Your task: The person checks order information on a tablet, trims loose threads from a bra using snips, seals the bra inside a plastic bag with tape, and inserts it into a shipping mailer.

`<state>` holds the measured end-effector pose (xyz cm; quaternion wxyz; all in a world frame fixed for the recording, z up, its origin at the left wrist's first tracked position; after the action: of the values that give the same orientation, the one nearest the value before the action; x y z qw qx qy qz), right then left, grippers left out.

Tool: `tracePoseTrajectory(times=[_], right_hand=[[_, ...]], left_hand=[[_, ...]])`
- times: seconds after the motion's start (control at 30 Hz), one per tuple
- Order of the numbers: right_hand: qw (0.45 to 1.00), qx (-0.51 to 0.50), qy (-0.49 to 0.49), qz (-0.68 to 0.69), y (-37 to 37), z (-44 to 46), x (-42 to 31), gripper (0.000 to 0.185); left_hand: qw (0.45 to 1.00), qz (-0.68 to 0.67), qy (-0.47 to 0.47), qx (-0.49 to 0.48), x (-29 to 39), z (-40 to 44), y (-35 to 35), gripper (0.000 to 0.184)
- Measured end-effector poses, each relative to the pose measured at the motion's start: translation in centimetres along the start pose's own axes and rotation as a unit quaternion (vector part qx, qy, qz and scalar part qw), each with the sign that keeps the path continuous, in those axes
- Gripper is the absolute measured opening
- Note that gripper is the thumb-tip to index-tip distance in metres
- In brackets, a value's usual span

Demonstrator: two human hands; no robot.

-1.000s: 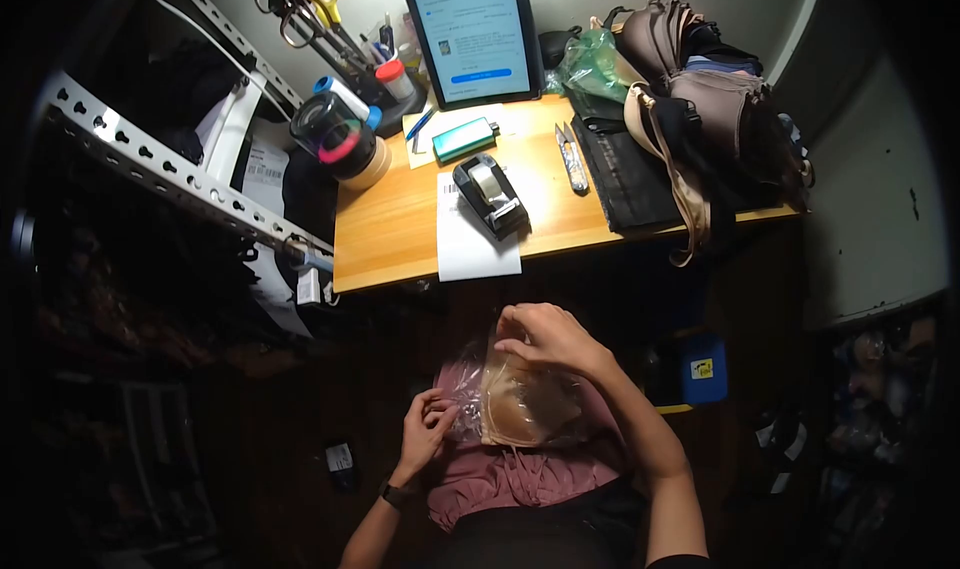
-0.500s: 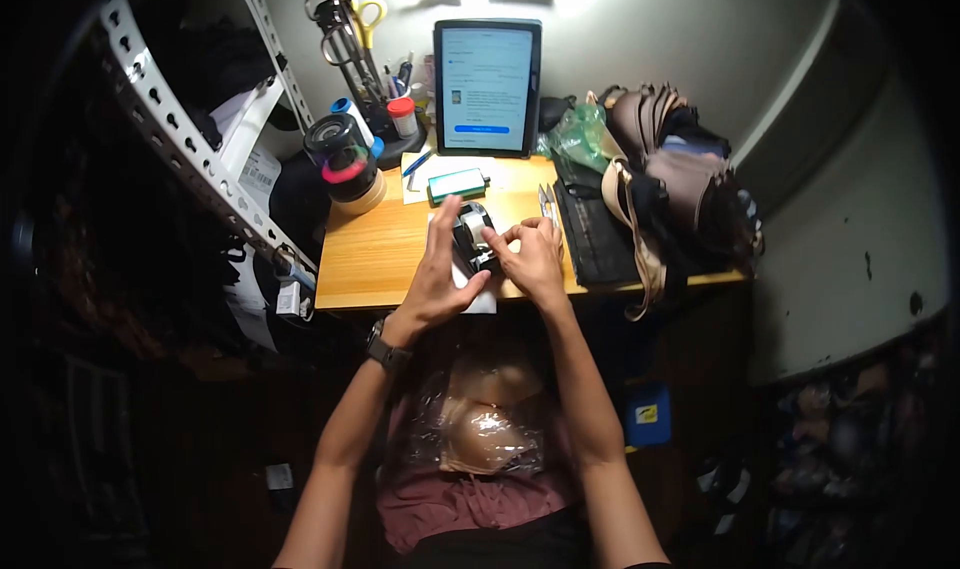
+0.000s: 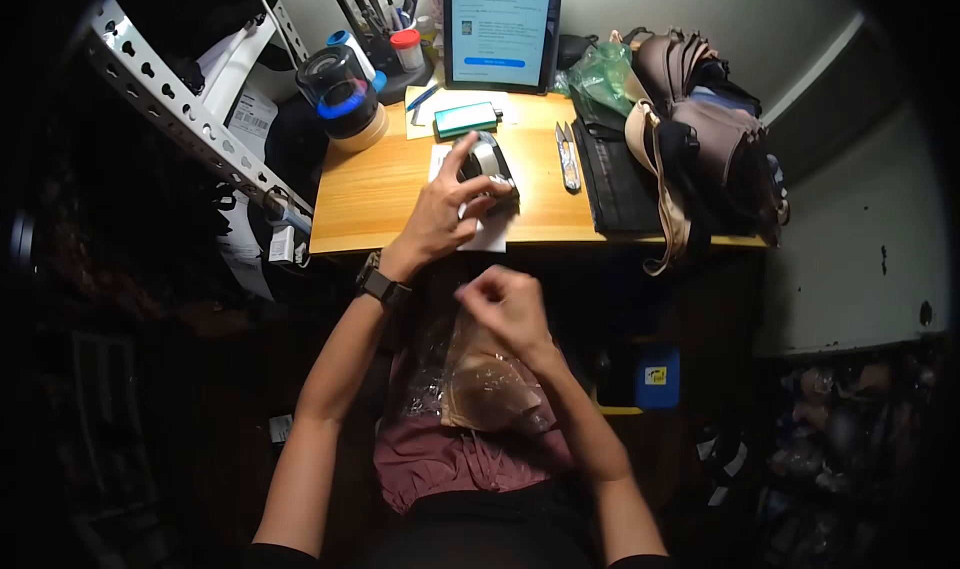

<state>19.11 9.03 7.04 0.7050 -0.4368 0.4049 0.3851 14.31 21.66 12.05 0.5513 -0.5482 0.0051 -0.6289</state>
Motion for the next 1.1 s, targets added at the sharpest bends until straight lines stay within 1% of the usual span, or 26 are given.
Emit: tracePoseTrajectory(times=[0.03,0.07,0.1,0.13,0.17,0.23,0.27,0.33,0.37,0.4,0.43,0.47,0.5,0.57,0.6,0.63,0.67,0.7,0.73,0.77,0.83,0.9,0.97,1.03,1.07,1.1], right_hand=[[0.991,-0.13,0.001,0.012,1.8,-0.8,-0.4,0.016],[0.964,-0.262,-0.01,-0.036,2.9,-1.3,-0.5,0.022],[0.918,-0.388,-0.02,-0.082,3.6,-2.1,-0.2,0.028],[0.876,-0.472,-0.001,-0.102,3.8,-3.1,0.6,0.029],[0.852,-0.514,-0.01,-0.101,4.0,-3.6,0.9,0.035],[0.829,-0.542,-0.077,-0.113,4.4,-4.4,2.4,0.039],[0.832,-0.538,-0.074,-0.113,4.7,-5.2,4.5,0.039],[0.831,-0.446,-0.084,-0.322,4.6,-5.7,9.1,0.05],[0.831,-0.448,-0.083,-0.32,4.6,-5.8,8.7,0.05],[0.846,-0.4,-0.078,-0.345,3.9,-5.3,7.3,0.055],[0.859,-0.35,-0.07,-0.367,3.3,-5.2,6.5,0.06],[0.846,-0.365,-0.046,-0.385,3.2,-5.6,7.2,0.068],[0.846,-0.364,-0.047,-0.387,2.6,-5.3,7.1,0.068],[0.867,-0.366,-0.003,-0.339,0.8,-3.6,6.3,0.063],[0.9,-0.356,0.072,-0.24,-0.8,-2.3,5.7,0.058],[0.958,-0.248,0.081,-0.12,-2.6,-1.1,5.4,0.044],[0.982,-0.162,0.061,-0.074,-4.3,0.8,3.0,0.031],[0.994,-0.079,0.044,-0.057,-5.9,2.3,0.5,0.022],[0.996,-0.013,0.091,0.018,-7.1,3.1,1.1,0.022],[0.996,0.059,0.066,-0.012,-8.2,4.4,0.6,0.021],[0.987,0.146,-0.047,-0.055,-8.4,6.8,-2.2,0.022],[0.976,0.139,-0.09,-0.139,-7.5,8.6,-1.5,0.025],[0.968,0.082,-0.063,-0.228,-6.5,9.9,0.2,0.037],[0.955,0.094,-0.019,-0.281,-6.2,10.4,1.7,0.048],[0.958,0.113,-0.008,-0.263,-6.1,10.7,2.0,0.054],[0.966,0.086,0.006,-0.245,-5.6,11.5,3.1,0.053]], left_hand=[[1.0,0.018,0.004,0.013,0.0,0.1,-0.2,0.029],[0.996,0.075,0.033,0.034,0.5,-0.3,-0.3,0.033],[0.996,0.073,0.034,0.034,0.9,-1.2,0.1,0.033],[0.992,0.107,0.03,0.057,2.6,-2.7,-0.4,0.036],[0.986,0.142,0.026,0.079,3.9,-4.6,-0.5,0.04],[0.997,0.058,-0.01,0.057,3.3,-10.3,1.9,0.056],[0.996,0.058,-0.059,0.015,2.8,-13.4,3.9,0.063],[0.983,0.063,-0.159,-0.069,0.8,-19.9,8.8,0.08],[0.968,0.065,-0.214,-0.112,-0.7,-22.4,11.0,0.089],[0.967,0.062,-0.22,-0.112,-1.3,-23.1,11.7,0.089],[0.959,0.061,-0.231,-0.15,-1.6,-23.9,12.4,0.095],[0.952,0.062,-0.237,-0.186,-1.9,-24.5,12.9,0.101],[0.952,0.061,-0.235,-0.184,-1.9,-24.7,13.0,0.101],[0.957,0.068,-0.225,-0.17,-2.0,-24.3,12.5,0.108],[0.97,0.049,-0.198,-0.135,-1.7,-24.2,11.7,0.113],[0.97,0.048,-0.196,-0.135,-1.0,-23.2,10.4,0.113],[0.976,-0.013,-0.196,-0.092,0.5,-21.1,7.9,0.114],[0.977,-0.075,-0.195,-0.048,1.7,-19.0,5.4,0.115],[0.985,-0.078,-0.154,0.0,2.8,-16.7,3.1,0.111],[0.991,-0.053,-0.117,0.045,3.4,-14.4,1.4,0.109],[0.99,-0.02,-0.048,0.128,4.1,-9.4,-1.4,0.101],[0.991,-0.001,-0.017,0.133,3.5,-4.5,-2.4,0.094],[0.997,-0.01,-0.008,0.077,1.6,-1.5,-1.3,0.09],[0.998,-0.025,0.011,0.057,1.3,-0.4,-0.7,0.086],[0.997,-0.036,0.013,0.068,1.3,-0.3,-0.6,0.079],[0.997,-0.036,0.015,0.063,1.1,-0.3,-0.3,0.079]])
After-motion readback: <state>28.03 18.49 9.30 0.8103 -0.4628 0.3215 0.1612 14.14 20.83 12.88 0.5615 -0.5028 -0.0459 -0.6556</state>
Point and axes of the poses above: each hand's wrist, its own z-axis towards the middle knuckle, its own y-axis out of the palm, x = y × z, the point moved 7 cm from there along z, towards the middle knuckle, and after that the axes turned 8 degrees about -y, right-handed, at the moved point
